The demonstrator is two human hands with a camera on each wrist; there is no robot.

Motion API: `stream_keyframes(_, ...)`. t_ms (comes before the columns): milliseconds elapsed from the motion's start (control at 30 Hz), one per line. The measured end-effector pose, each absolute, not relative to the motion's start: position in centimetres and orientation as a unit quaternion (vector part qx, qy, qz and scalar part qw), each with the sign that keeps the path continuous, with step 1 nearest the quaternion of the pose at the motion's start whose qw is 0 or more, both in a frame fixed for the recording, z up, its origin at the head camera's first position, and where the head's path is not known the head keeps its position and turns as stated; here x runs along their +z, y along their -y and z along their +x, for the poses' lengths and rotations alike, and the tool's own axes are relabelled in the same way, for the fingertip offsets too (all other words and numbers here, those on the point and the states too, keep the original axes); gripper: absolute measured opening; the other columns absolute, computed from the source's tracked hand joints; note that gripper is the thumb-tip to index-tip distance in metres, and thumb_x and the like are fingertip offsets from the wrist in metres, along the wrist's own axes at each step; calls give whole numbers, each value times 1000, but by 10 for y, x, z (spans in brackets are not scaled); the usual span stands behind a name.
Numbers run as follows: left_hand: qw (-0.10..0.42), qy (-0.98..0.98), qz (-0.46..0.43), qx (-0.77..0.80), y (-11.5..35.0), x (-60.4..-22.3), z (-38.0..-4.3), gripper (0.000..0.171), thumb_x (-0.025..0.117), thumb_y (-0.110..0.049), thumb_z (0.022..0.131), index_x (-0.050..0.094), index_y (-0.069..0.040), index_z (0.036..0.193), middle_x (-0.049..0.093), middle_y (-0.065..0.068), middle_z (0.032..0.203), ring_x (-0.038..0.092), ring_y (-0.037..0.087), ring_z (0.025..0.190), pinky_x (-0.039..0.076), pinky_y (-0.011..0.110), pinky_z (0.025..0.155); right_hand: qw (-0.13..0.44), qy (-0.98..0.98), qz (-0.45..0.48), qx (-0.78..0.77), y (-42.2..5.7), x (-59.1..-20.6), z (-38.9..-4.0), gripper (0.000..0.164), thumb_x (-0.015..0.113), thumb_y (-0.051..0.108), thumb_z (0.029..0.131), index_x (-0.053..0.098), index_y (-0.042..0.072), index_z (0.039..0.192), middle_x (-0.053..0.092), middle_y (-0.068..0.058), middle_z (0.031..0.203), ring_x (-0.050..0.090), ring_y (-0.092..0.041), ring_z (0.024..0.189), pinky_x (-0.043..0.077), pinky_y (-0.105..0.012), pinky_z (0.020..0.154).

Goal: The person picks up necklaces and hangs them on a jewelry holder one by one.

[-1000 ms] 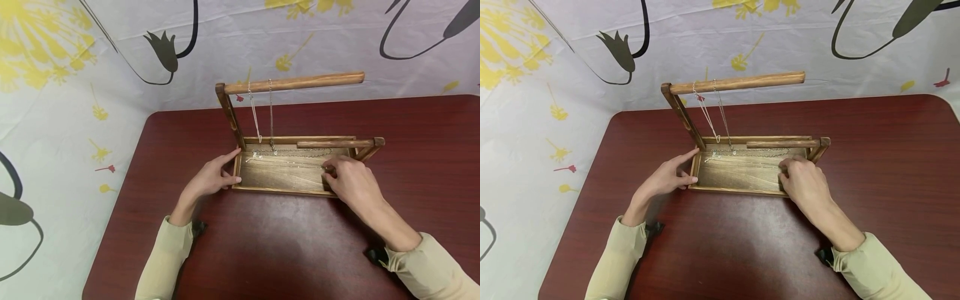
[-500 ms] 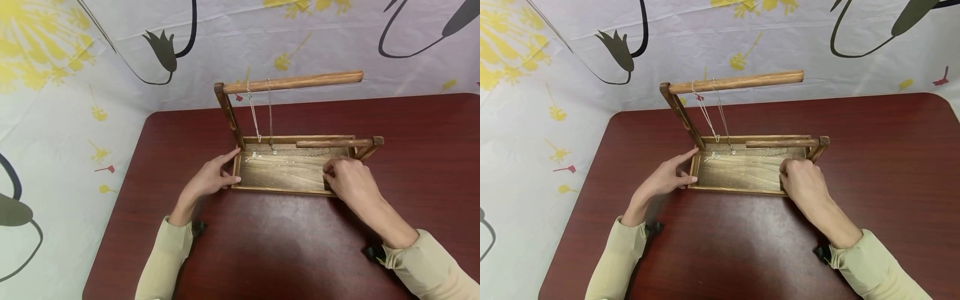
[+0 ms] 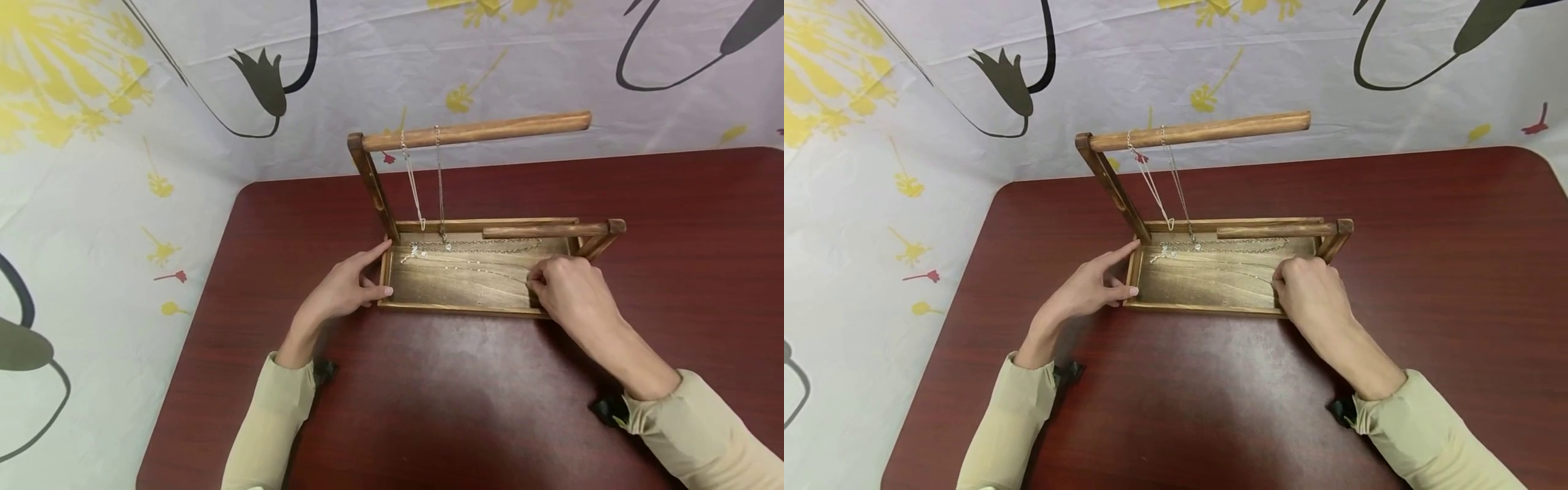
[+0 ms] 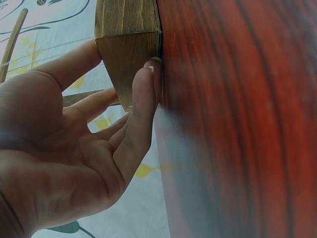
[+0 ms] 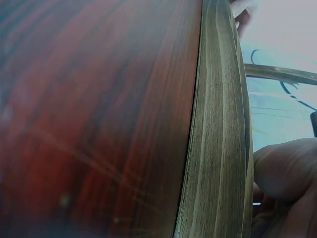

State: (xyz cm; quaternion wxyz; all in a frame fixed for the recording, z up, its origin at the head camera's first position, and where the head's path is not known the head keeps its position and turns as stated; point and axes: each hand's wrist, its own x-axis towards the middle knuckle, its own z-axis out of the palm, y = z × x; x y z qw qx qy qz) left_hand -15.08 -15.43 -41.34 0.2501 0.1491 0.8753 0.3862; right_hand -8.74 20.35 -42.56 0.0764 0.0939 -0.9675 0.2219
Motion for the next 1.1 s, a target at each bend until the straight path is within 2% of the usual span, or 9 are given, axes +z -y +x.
stream_keyframes(200, 247, -879, 146, 380, 154, -413, -151, 83, 76, -21, 90, 29, -36, 157, 44, 10, 143, 71, 13, 77, 56, 34, 61, 48, 969, 94, 222, -203, -425, -88, 19, 63, 2, 84, 73, 12, 72, 66, -5, 70, 60, -27, 59, 47, -58, 57)
stream_keyframes(433, 249, -880, 144, 379, 154, -413, -150, 83, 76, -22, 90, 29, -35, 157, 44, 9, 143, 70, 11, 77, 56, 34, 62, 36, 969, 82, 230, -203, -427, -87, 17, 59, 3, 87, 72, 9, 78, 67, -9, 79, 64, -31, 67, 48, -58, 62)
stream_keyframes(667, 247, -881, 149, 376, 154, -413, -150, 83, 76, -22, 90, 29, -35, 157, 44, 9, 143, 70, 12, 77, 56, 32, 62, 48, 963, 73, 253, -202, -427, -85, 9, 66, 10, 92, 69, 9, 84, 65, -9, 86, 60, -27, 67, 47, -55, 61)
stream_keyframes(1100, 246, -882, 152, 372, 155, -413, -151, 83, 75, -24, 90, 28, -37, 157, 43, 8, 145, 70, 11, 77, 55, 32, 63, 41, 952, 66, 295, -207, -425, -86, 9, 68, 17, 95, 72, 9, 92, 66, -5, 87, 53, -20, 67, 40, -40, 63)
